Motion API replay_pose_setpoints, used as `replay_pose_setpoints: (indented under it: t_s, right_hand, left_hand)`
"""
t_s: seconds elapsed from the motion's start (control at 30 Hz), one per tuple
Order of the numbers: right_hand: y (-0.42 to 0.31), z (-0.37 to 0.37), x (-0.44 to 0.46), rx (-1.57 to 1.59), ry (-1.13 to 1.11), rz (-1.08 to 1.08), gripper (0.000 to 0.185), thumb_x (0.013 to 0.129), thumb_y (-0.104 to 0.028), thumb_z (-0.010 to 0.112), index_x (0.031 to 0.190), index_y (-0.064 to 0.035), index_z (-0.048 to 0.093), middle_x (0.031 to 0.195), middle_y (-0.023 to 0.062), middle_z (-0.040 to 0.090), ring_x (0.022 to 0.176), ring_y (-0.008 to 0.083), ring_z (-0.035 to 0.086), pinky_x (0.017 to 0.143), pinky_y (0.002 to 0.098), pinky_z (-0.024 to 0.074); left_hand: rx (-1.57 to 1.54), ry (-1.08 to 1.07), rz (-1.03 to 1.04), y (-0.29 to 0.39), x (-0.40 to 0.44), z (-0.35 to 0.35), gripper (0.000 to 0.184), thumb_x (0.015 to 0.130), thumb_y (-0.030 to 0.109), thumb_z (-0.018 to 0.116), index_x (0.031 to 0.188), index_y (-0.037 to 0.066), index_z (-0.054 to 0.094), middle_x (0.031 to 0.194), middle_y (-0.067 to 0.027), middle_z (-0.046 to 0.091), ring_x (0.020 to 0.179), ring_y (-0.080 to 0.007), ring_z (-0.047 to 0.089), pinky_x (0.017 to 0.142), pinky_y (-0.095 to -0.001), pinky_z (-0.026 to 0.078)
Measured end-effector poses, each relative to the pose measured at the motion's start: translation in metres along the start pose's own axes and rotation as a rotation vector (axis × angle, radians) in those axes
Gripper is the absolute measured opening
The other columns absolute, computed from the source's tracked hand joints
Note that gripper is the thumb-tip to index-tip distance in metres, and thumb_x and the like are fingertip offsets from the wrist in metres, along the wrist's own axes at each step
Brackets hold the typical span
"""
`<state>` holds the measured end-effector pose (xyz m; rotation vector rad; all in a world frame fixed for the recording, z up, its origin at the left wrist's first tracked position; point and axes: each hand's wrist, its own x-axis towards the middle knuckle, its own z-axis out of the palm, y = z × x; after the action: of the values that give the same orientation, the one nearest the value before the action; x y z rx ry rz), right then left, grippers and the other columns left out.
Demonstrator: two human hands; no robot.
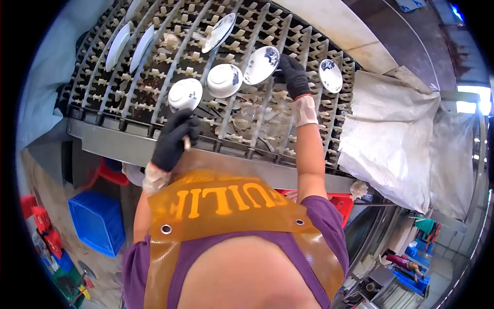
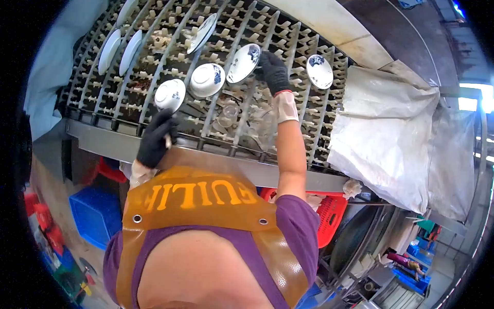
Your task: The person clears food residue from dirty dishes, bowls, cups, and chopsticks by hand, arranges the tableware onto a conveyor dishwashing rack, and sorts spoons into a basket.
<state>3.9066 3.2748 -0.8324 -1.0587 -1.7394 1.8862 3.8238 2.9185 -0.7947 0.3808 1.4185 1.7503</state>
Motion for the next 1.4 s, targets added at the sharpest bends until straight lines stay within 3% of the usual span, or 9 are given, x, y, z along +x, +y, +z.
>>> replay_pose_setpoints:
  t_s: [0.13, 0.2, 0.37, 0.5, 0.87, 0.9, 0.97, 1.1, 1.4]
  right_hand:
    - [0.067, -0.108, 0.064, -1.046, 1.049, -0.642, 0.04, 0.081, -0.037, 0.06, 0.104, -0.004, 0.058, 0.097, 0.0165, 0.063, 0.082, 0.0325, 0.061, 0.076, 0.0368, 0.0471]
    - [0.088, -0.174, 0.072, -1.075, 1.124, -0.153, 0.057, 0.072, -0.041, 0.067, 0.11, -0.0019, 0.054, 0.101, 0.0175, 0.062, 0.09, 0.0296, 0.06, 0.081, 0.0365, 0.0461]
    - [0.151, -0.285, 0.147, -0.63, 0.748, 0.351, 0.059, 0.064, -0.039, 0.072, 0.108, -0.0016, 0.059, 0.106, 0.018, 0.061, 0.095, 0.025, 0.06, 0.083, 0.0345, 0.0454]
    - [0.03, -0.192, 0.086, -0.539, 0.681, -0.379, 0.056, 0.065, -0.007, 0.067, 0.118, -0.0016, 0.051, 0.107, 0.0163, 0.06, 0.098, 0.0267, 0.058, 0.084, 0.0344, 0.0457]
    - [0.061, -0.144, 0.031, -0.986, 0.879, -0.671, 0.063, 0.072, -0.024, 0.068, 0.125, -0.001, 0.043, 0.123, 0.0232, 0.046, 0.111, 0.036, 0.045, 0.097, 0.043, 0.0324]
    - [0.053, -0.132, 0.003, -0.81, 0.793, -0.728, 0.059, 0.075, -0.018, 0.067, 0.125, 0.0026, 0.043, 0.123, 0.0213, 0.046, 0.11, 0.0326, 0.046, 0.094, 0.0407, 0.0364]
    - [0.068, -0.135, -0.022, -0.474, 0.679, -0.536, 0.052, 0.076, -0.01, 0.065, 0.122, 0.0036, 0.045, 0.124, 0.0183, 0.046, 0.105, 0.0264, 0.049, 0.086, 0.0341, 0.0432]
    - [0.082, -0.139, -0.074, -0.59, 0.554, -0.405, 0.04, 0.08, -0.01, 0.06, 0.116, 0.0056, 0.05, 0.112, 0.0197, 0.054, 0.099, 0.0273, 0.053, 0.086, 0.0355, 0.0433]
    - [0.096, -0.131, -0.084, -0.546, 0.433, -0.497, 0.031, 0.082, -0.009, 0.058, 0.11, 0.0046, 0.055, 0.105, 0.0142, 0.059, 0.095, 0.0228, 0.056, 0.087, 0.0326, 0.0423]
  left_hand:
    - [-0.203, 0.164, -0.007, 0.0, -0.041, -0.053, 0.045, 0.088, 0.015, 0.045, 0.131, 0.006, 0.035, 0.102, -0.0072, 0.055, 0.065, -0.0096, 0.048, 0.053, -0.0221, 0.04]
    - [-0.458, 0.099, 0.103, -0.012, -0.056, -0.077, 0.048, 0.091, 0.021, 0.045, 0.135, 0.006, 0.032, 0.103, -0.0058, 0.055, 0.05, -0.0048, 0.039, 0.043, -0.0191, 0.036]
    - [-0.639, 0.032, 0.162, -0.029, -0.052, -0.089, 0.049, 0.093, 0.022, 0.041, 0.138, 0.008, 0.026, 0.096, -0.0037, 0.054, 0.042, -0.0033, 0.032, 0.038, -0.0193, 0.031]
    - [-0.413, -0.073, 0.145, -0.027, -0.041, -0.074, 0.048, 0.094, 0.023, 0.038, 0.137, 0.006, 0.027, 0.098, -0.0034, 0.055, 0.04, -0.0036, 0.031, 0.036, -0.0202, 0.03]
    - [-0.407, 0.438, 0.445, -0.036, -0.089, -0.104, 0.062, 0.089, 0.03, 0.049, 0.14, 0.01, 0.02, 0.109, -0.0083, 0.051, 0.06, -0.0107, 0.047, 0.052, -0.0242, 0.039]
    - [-0.659, -0.08, 0.567, -0.04, -0.101, -0.139, 0.061, 0.092, 0.036, 0.041, 0.141, 0.01, 0.018, 0.125, -0.0111, 0.046, 0.083, -0.0166, 0.053, 0.068, -0.0315, 0.045]
    - [-0.53, 0.031, 0.647, -0.067, -0.132, -0.196, 0.057, 0.094, 0.041, 0.02, 0.14, 0.008, 0.019, 0.135, -0.013, 0.039, 0.115, -0.0232, 0.043, 0.094, -0.0393, 0.034]
    - [1.21, 1.172, 0.628, -0.087, -0.133, -0.198, 0.031, 0.089, 0.005, 0.034, 0.117, 0.001, 0.046, 0.111, -0.0105, 0.057, 0.064, -0.008, 0.045, 0.058, -0.0201, 0.042]
    - [0.752, 1.709, 0.429, -0.074, -0.101, -0.219, 0.043, 0.085, 0.031, 0.053, 0.11, -0.004, 0.052, 0.106, -0.0226, 0.056, 0.102, -0.0331, 0.052, 0.087, -0.0371, 0.041]
